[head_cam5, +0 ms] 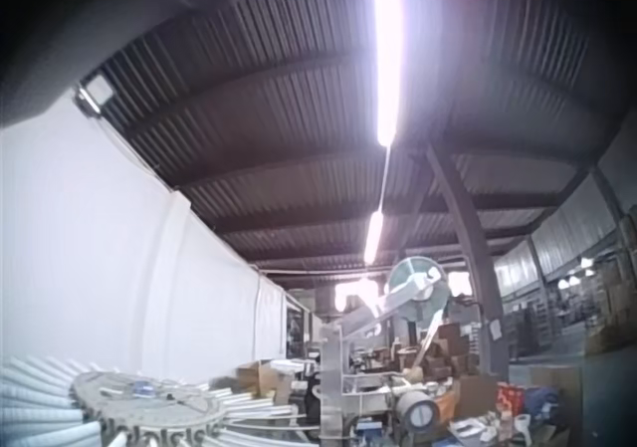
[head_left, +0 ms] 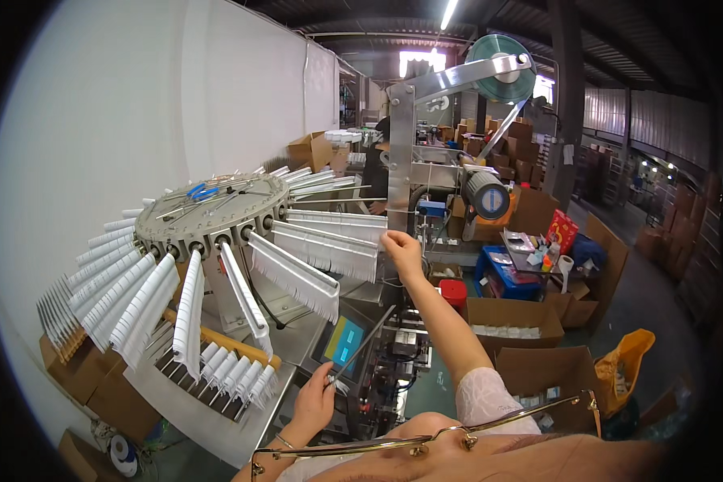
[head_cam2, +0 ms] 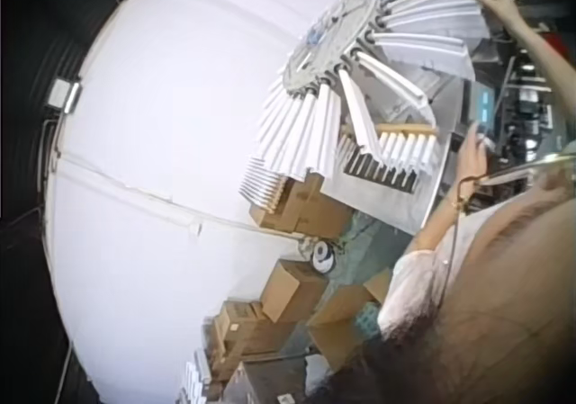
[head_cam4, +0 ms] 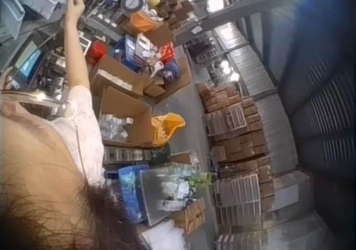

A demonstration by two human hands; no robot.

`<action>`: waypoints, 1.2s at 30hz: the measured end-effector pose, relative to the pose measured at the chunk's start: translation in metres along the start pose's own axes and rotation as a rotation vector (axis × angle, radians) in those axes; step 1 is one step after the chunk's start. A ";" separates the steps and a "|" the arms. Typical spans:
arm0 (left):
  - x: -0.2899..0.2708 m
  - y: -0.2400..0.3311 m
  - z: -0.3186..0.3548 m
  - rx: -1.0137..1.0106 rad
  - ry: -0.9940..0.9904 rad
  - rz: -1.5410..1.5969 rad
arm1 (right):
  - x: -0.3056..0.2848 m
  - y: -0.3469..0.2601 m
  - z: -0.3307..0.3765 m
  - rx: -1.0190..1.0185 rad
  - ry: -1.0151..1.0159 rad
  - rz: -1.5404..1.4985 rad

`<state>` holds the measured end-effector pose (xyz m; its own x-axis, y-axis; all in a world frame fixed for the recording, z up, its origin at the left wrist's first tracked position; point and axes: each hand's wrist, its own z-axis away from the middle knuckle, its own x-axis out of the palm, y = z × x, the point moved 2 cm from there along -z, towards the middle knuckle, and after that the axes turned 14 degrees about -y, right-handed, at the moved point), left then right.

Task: The person removes plastic brush strips from a rotary machine using a metal rod, slides them onto a wooden rack, carries a loaded rack over to a storage stack, and returns to operating the machine.

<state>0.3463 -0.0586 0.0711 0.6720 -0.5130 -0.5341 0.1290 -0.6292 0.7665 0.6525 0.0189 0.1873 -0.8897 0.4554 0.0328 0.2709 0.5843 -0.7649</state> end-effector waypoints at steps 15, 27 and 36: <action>-0.003 0.007 0.018 -0.052 -0.036 0.001 | -0.003 0.004 0.010 0.067 -0.035 -0.085; -0.013 0.015 0.010 0.038 0.104 -0.091 | 0.019 -0.023 0.138 0.347 -0.488 -0.199; -0.071 -0.009 0.121 -0.002 -0.075 -0.214 | 0.018 -0.035 0.230 0.412 -0.684 0.343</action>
<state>0.2094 -0.0866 0.0590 0.5730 -0.4097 -0.7098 0.2648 -0.7271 0.6334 0.5421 -0.1478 0.0672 -0.8449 -0.0187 -0.5346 0.5273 0.1392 -0.8382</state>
